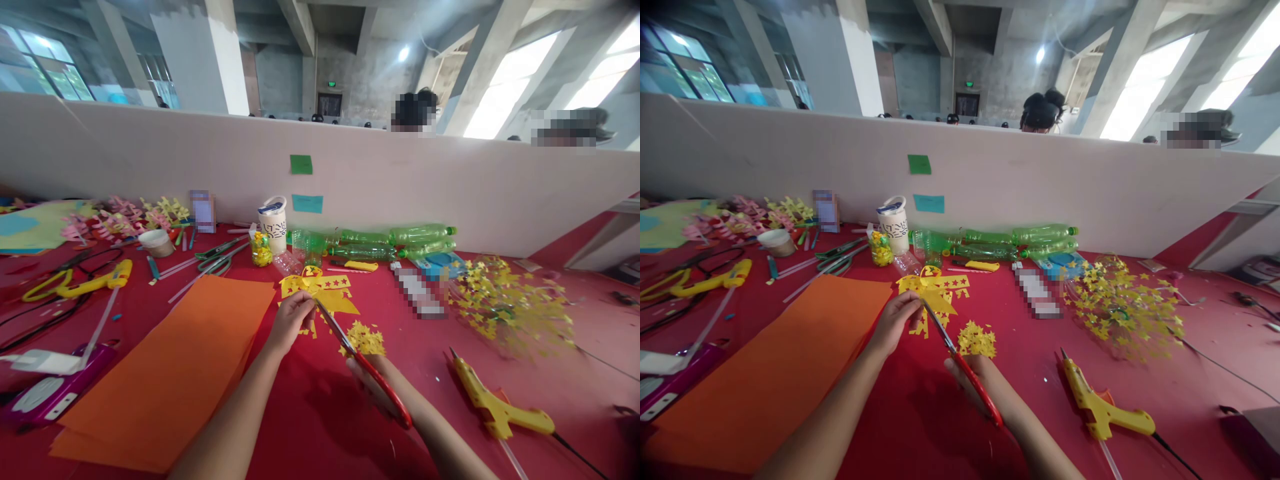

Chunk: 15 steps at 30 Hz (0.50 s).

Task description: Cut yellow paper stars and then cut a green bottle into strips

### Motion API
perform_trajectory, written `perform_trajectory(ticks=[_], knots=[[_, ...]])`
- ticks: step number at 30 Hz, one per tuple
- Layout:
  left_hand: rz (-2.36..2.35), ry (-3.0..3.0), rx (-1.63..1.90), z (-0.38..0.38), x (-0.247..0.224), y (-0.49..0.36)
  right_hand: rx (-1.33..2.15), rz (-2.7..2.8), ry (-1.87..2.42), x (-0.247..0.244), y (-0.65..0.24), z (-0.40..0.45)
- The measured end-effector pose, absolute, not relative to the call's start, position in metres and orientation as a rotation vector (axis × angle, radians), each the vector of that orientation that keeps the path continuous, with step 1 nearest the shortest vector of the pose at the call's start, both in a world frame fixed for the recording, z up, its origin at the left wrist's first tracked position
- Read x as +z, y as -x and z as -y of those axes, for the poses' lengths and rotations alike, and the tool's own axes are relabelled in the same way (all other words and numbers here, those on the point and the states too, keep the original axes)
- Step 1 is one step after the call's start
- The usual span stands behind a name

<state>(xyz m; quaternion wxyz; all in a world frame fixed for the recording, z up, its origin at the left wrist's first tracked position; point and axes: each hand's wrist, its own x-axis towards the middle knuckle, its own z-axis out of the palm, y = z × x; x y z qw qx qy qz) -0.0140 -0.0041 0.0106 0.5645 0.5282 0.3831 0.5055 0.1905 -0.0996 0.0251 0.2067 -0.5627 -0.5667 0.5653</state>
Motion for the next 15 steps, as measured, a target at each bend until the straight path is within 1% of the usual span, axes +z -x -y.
perform_trajectory(ticks=[8, 15], knots=[[-0.923, -1.251, 1.198, 0.0056, 0.0143, 0.0151, 1.594, 1.563, 1.587, 0.0308, -0.1864, 0.0990], [-0.921, -1.202, 1.201, 0.0062, 0.0081, 0.0131, 1.589, 1.584, 1.544, 0.0253, -0.1893, 0.0984]])
